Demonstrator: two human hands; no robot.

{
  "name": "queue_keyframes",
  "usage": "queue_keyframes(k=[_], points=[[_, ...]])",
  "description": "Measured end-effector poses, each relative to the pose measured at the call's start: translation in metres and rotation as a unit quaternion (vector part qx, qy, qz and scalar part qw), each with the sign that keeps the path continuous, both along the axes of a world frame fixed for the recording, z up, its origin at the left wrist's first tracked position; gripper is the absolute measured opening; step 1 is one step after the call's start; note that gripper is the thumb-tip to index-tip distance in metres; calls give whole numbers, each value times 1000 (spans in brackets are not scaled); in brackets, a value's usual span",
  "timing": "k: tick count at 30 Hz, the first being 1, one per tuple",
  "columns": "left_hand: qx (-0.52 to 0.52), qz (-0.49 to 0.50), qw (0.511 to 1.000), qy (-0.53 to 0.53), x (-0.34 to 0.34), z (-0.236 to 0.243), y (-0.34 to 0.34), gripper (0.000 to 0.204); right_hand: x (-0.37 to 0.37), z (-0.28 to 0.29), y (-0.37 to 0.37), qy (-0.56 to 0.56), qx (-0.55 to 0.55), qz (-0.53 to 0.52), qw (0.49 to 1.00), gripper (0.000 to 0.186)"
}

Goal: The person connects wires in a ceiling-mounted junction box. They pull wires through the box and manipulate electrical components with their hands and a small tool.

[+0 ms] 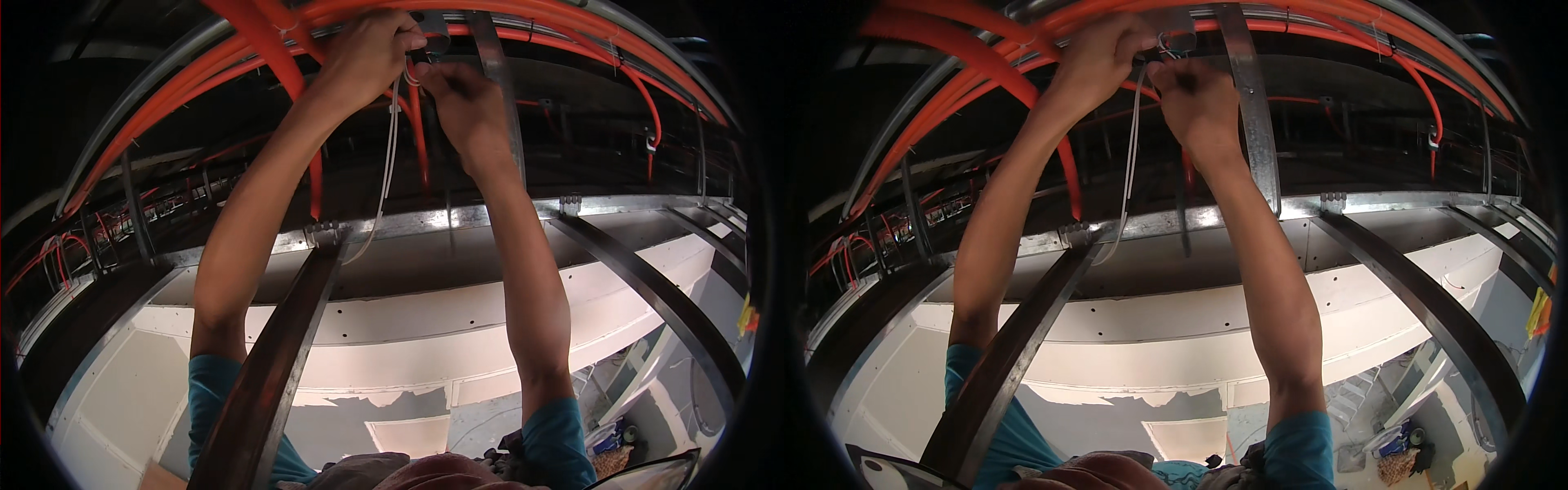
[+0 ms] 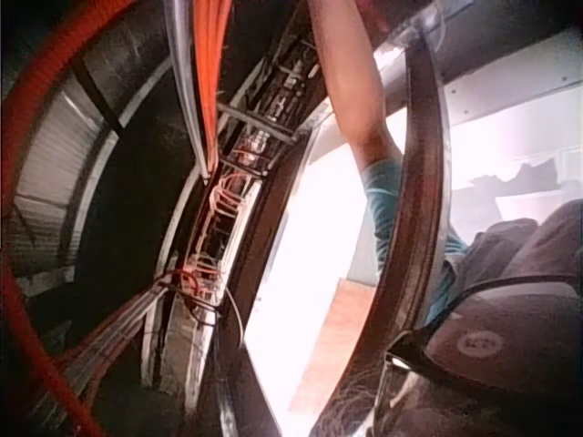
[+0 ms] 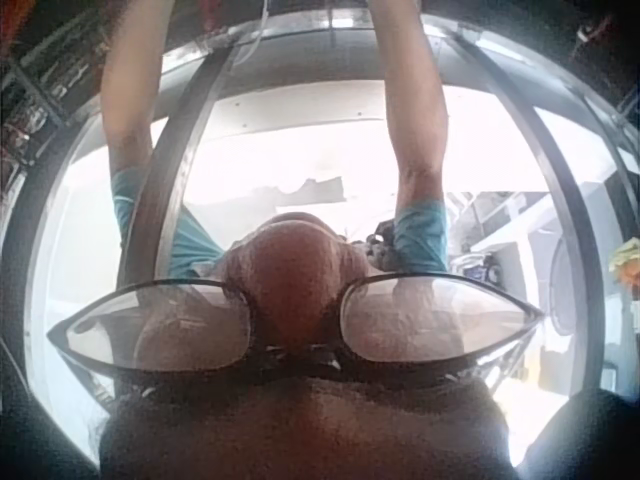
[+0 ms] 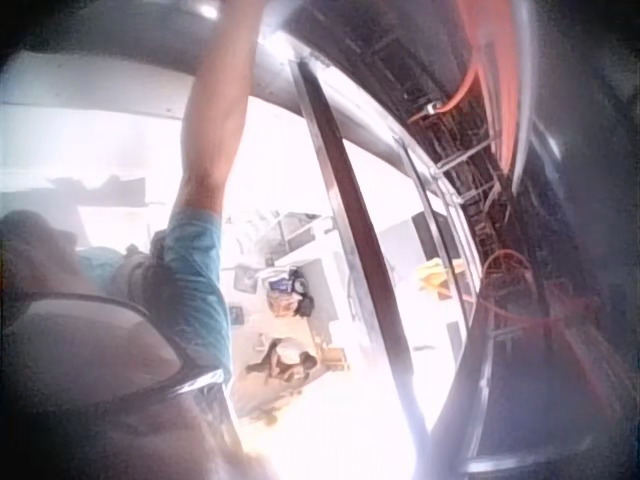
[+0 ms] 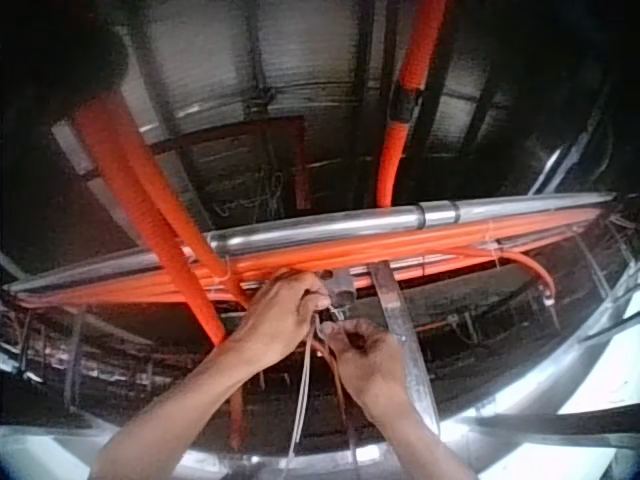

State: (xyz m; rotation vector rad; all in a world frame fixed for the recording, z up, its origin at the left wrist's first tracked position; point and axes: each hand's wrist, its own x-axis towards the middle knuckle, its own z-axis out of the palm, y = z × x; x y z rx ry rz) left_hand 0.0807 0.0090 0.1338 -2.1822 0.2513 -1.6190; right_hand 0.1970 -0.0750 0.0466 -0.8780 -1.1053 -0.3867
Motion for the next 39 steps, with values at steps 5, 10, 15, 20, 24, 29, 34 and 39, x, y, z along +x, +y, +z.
queue_keyframes(k=[5, 10, 15, 20, 24, 29, 34, 39], points=[[26, 19, 999, -2, 7, 10, 7, 14, -3, 5, 2, 55, -20, 71, 996, 39], [-16, 41, 999, 31, 10, 9, 5, 15, 8, 5, 13, 69, -32, 100, 992, 36], [-14, 39, 999, 25, 9, 7, 7, 15, 7, 3, 15, 72, -23, 124, 989, 34], [-28, 62, 997, 36, 7, 6, 1, 16, 9, 4, 17, 65, -30, 126, 989, 33], [-57, 72, 995, 38, 4, 3, -5, 25, 15, 6, 24, 66, -35, 125, 989, 34], [-104, 109, 982, 115, -4, 3, -16, 41, 13, 6, 23, 76, -40, 119, 989, 34], [86, 91, 992, -3, 9, 4, 11, 15, 14, 7, 25, 65, -34, 128, 989, 34], [116, 58, 991, 15, 6, 6, 19, 16, 15, 8, 29, 70, -16, 88, 994, 32]])
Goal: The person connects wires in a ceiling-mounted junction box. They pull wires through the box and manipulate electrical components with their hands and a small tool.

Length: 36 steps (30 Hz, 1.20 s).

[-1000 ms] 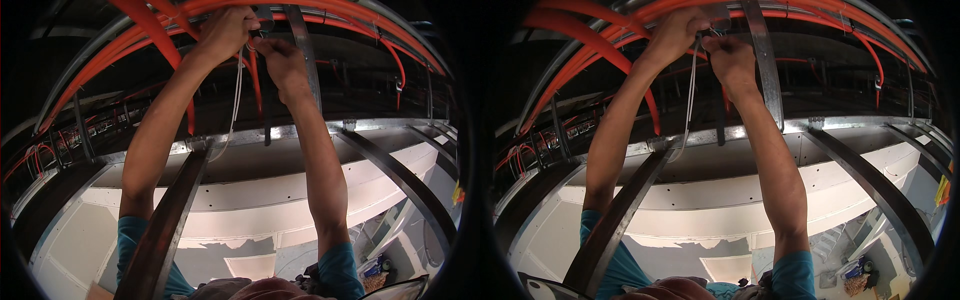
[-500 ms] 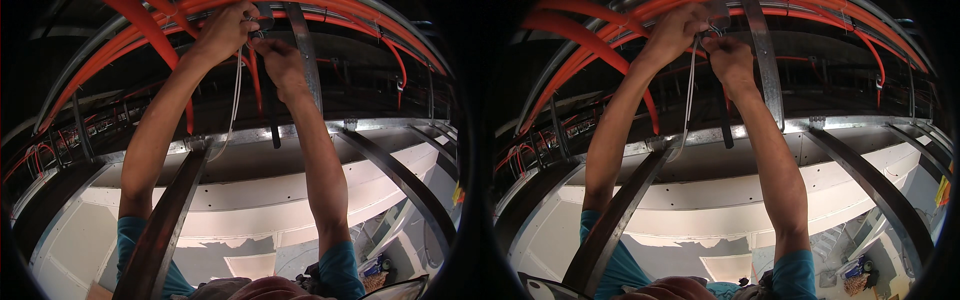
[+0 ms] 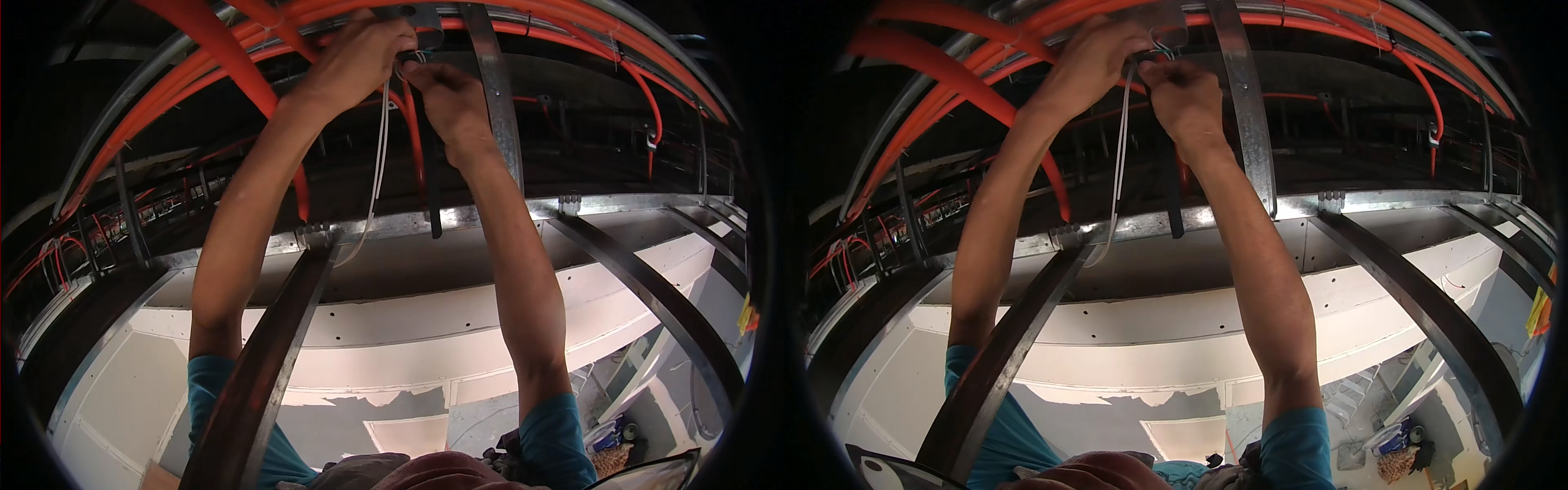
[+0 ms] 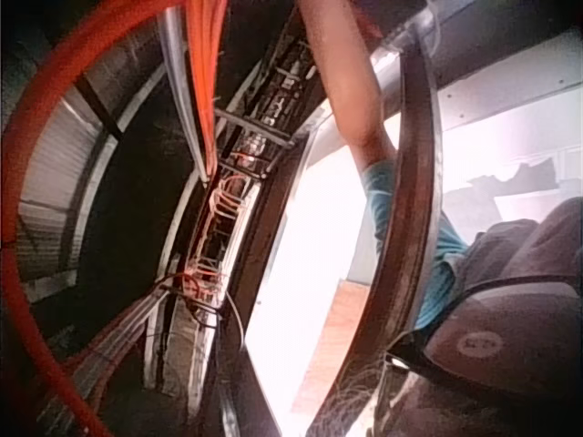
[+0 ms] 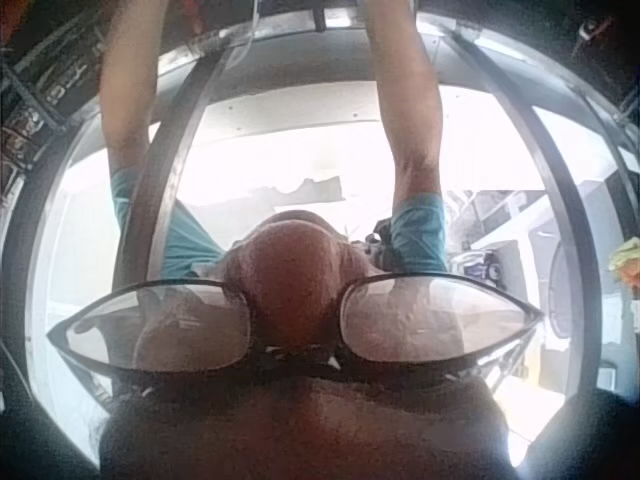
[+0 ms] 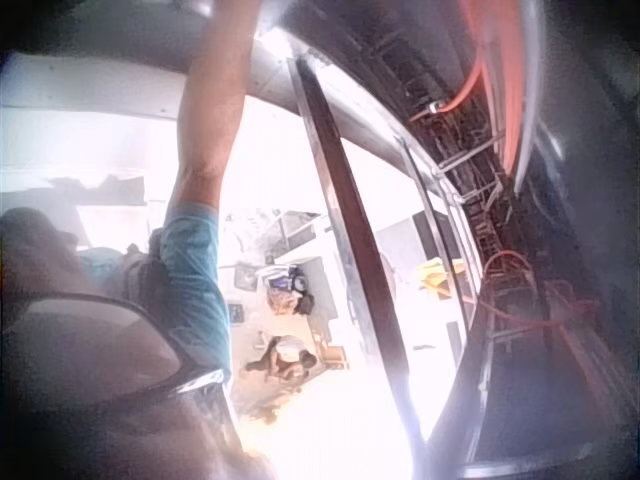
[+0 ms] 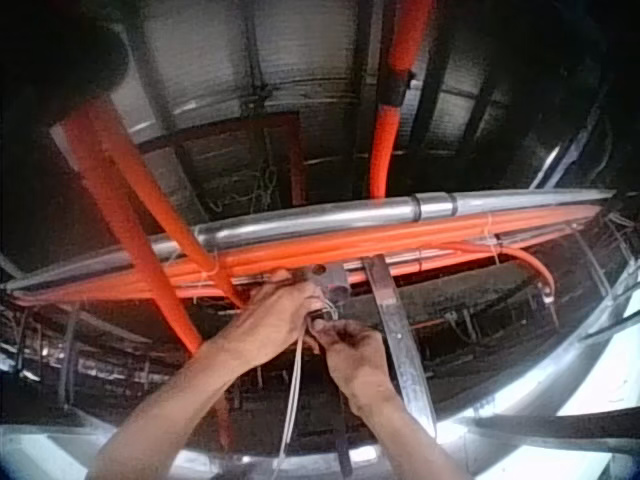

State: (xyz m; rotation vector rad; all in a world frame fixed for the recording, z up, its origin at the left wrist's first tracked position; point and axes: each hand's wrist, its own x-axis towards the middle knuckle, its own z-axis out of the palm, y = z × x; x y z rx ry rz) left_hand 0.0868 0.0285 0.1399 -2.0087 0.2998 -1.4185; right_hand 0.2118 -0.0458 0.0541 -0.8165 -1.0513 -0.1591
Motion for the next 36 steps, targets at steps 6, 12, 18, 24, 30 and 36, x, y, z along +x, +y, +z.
queue_keyframes(k=[6, 12, 18, 24, 30, 36], points=[[-22, 7, 997, 72, -3, 1, 1, 16, 3, -7, 1, -1, 6, 12, 1000, 34], [-62, 64, 995, 52, -3, -2, -4, 16, 1, -10, 12, -17, 23, -9, 1000, 32], [-8, 40, 999, 2, 2, -11, 1, 15, 3, 6, 25, -7, 31, -81, 996, 25], [11, -8, 1000, -22, 2, -18, -2, 15, 14, 20, 57, 5, 201, -43, 979, 23], [-44, -31, 998, -37, 3, -12, -4, 20, 10, 28, 56, 41, 200, -35, 978, 28], [-191, -51, 980, -14, 7, -14, -17, 21, 10, 24, 35, 54, 116, -97, 987, 43]])
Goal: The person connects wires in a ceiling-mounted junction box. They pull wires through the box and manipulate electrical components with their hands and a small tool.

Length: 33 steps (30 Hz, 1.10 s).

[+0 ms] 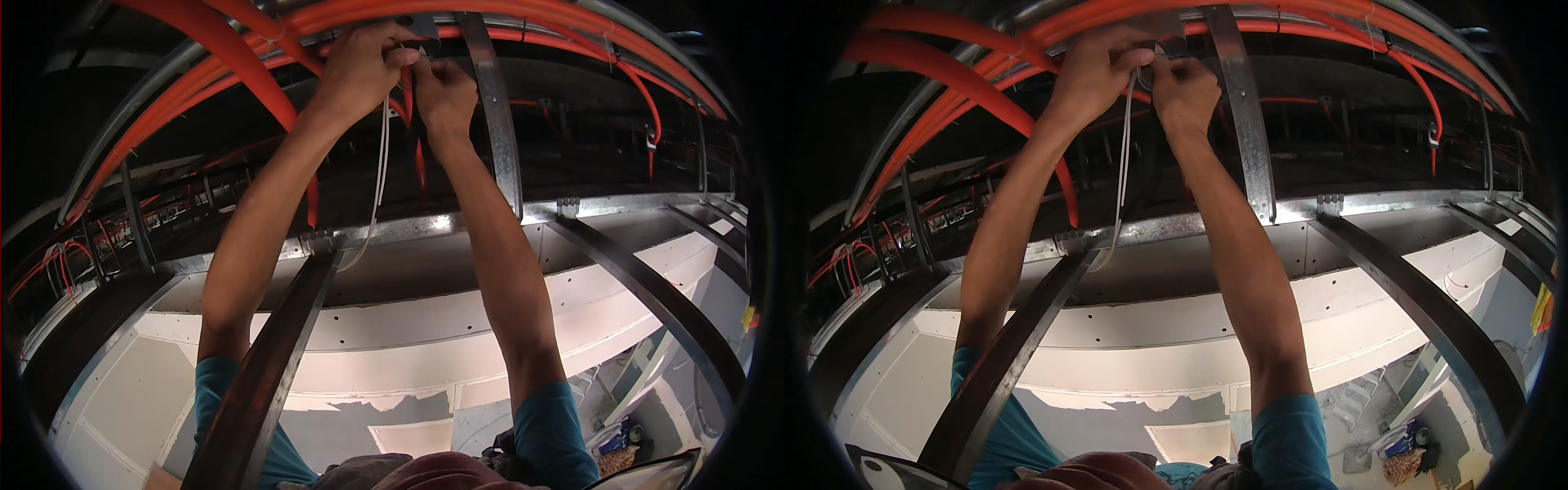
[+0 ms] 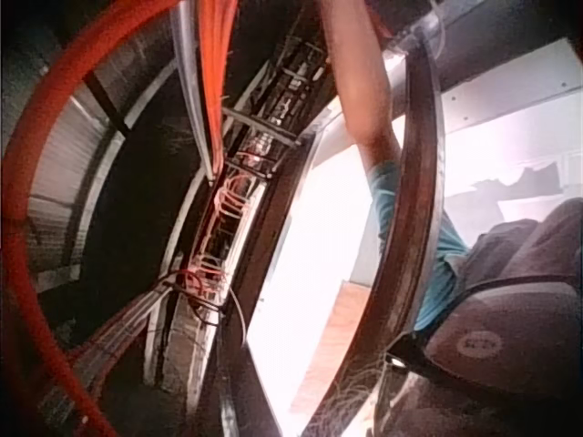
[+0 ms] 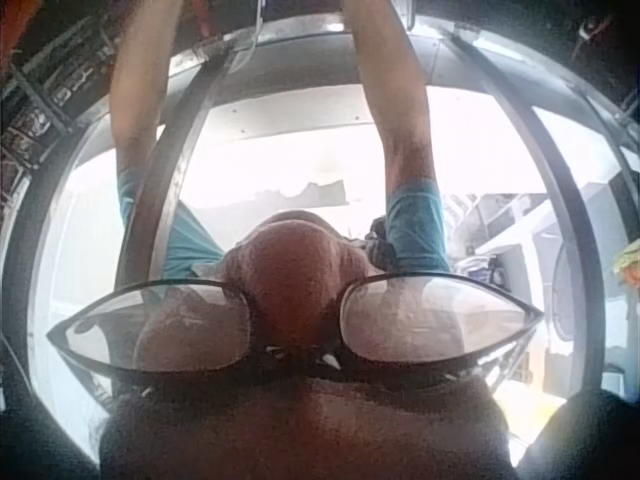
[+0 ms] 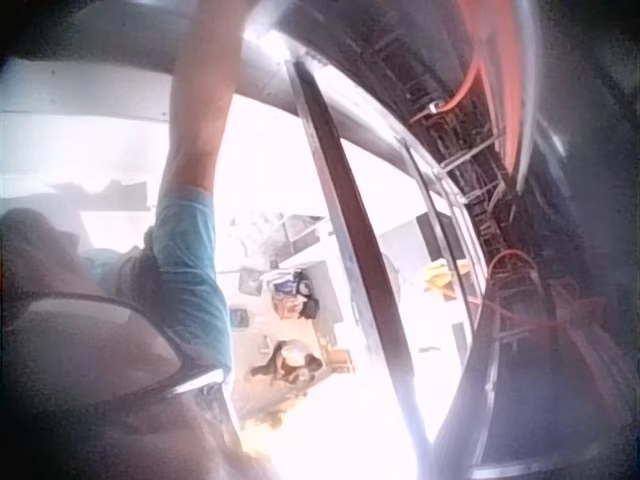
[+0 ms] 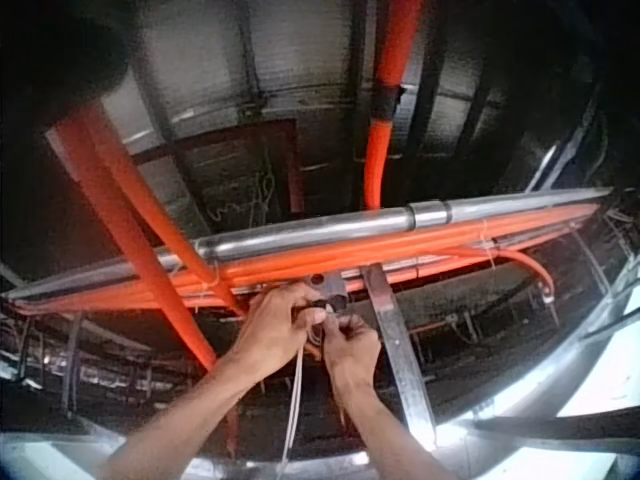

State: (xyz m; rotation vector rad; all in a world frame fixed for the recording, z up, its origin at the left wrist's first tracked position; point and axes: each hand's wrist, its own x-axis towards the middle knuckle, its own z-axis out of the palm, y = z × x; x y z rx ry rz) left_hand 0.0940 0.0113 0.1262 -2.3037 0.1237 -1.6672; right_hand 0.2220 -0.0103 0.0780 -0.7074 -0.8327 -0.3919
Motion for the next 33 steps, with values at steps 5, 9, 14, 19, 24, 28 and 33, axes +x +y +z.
queue_keyframes(k=[5, 9, 14, 19, 24, 28, 33], points=[[-19, -88, 996, -23, 3, -3, -3, 15, 11, -15, -10, -61, -74, -34, 995, 52], [10, -186, 982, -33, 0, -17, -9, 17, 12, -29, -24, -12, -113, 152, 982, 55], [41, -247, 958, 143, -20, -61, -18, 15, 24, -41, -29, -12, -42, 433, 901, 47], [0, -186, 858, 478, -44, -120, -39, 15, 22, -34, -51, -61, -78, 488, 867, 62], [-38, -241, 937, 251, -55, -87, -46, 11, 11, -31, -55, -108, -91, 385, 912, 46], [34, -157, 986, 46, -27, -36, -31, 23, 14, -25, -57, -116, -123, 294, 941, 34], [97, -4, 995, 13, -7, -4, 3, 25, -12, -26, -66, -97, -82, 253, 959, 21]])
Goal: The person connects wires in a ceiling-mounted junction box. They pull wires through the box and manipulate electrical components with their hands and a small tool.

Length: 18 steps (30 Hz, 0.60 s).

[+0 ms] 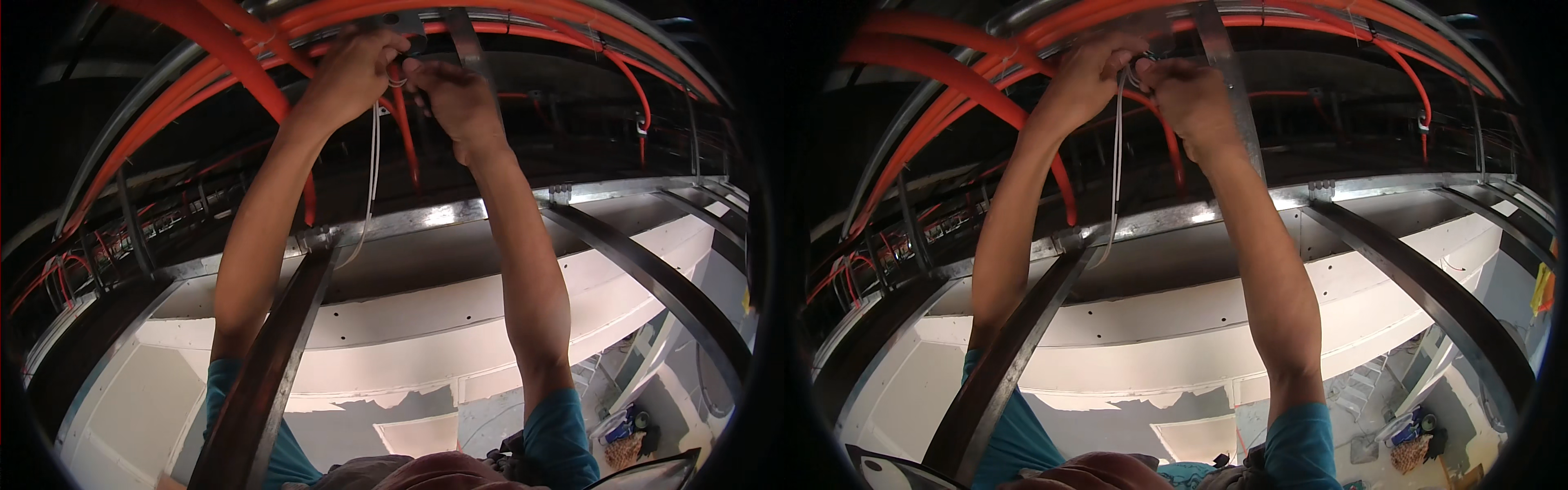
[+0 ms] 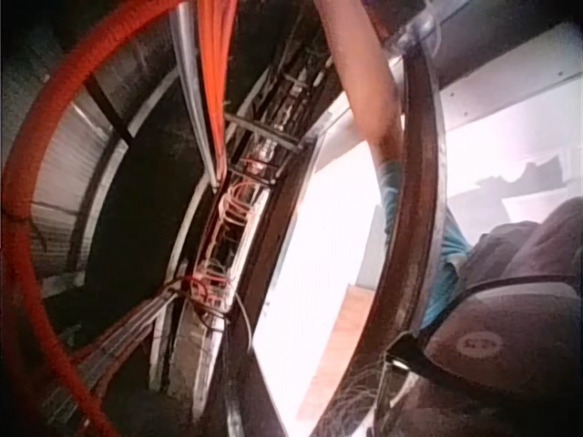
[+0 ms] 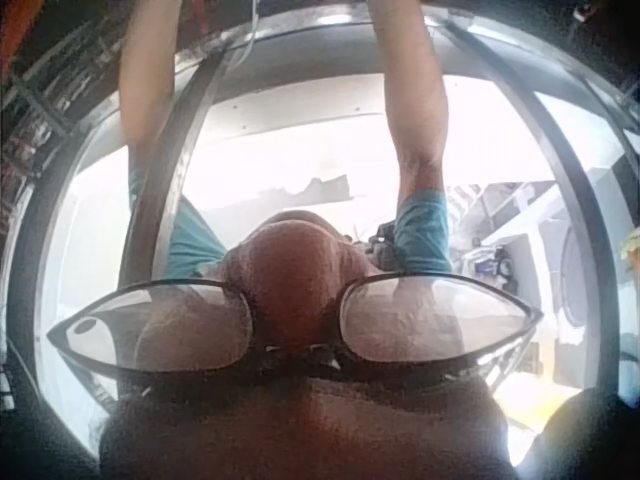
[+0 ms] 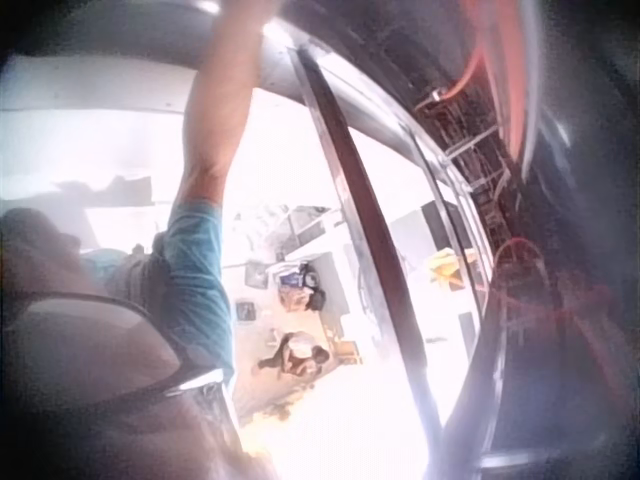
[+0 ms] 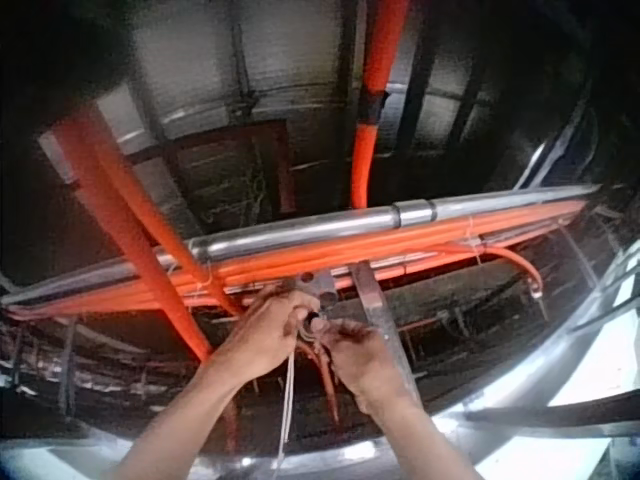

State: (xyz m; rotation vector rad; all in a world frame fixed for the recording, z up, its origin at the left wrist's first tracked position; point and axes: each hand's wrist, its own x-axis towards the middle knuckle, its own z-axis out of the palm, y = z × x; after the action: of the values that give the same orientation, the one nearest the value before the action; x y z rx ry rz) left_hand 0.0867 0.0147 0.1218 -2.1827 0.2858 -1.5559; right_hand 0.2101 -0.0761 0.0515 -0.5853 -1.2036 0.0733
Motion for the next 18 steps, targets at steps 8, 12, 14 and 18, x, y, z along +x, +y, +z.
queue_keyframes(k=[8, 12, 14, 18], points=[[-81, 74, 988, 109, 0, 18, 6, 23, 13, -7, 11, -40, 25, -156, 987, 24], [-137, 39, 983, 115, 2, 16, 12, 24, 27, -8, 26, -28, 1, -186, 982, 26], [-146, 24, 982, 118, 3, 13, 12, 24, 23, 1, 37, -21, 24, -286, 958, 26], [-185, -68, 975, 107, 3, 4, 6, 28, 27, 17, 67, 24, 112, -215, 970, 34]])
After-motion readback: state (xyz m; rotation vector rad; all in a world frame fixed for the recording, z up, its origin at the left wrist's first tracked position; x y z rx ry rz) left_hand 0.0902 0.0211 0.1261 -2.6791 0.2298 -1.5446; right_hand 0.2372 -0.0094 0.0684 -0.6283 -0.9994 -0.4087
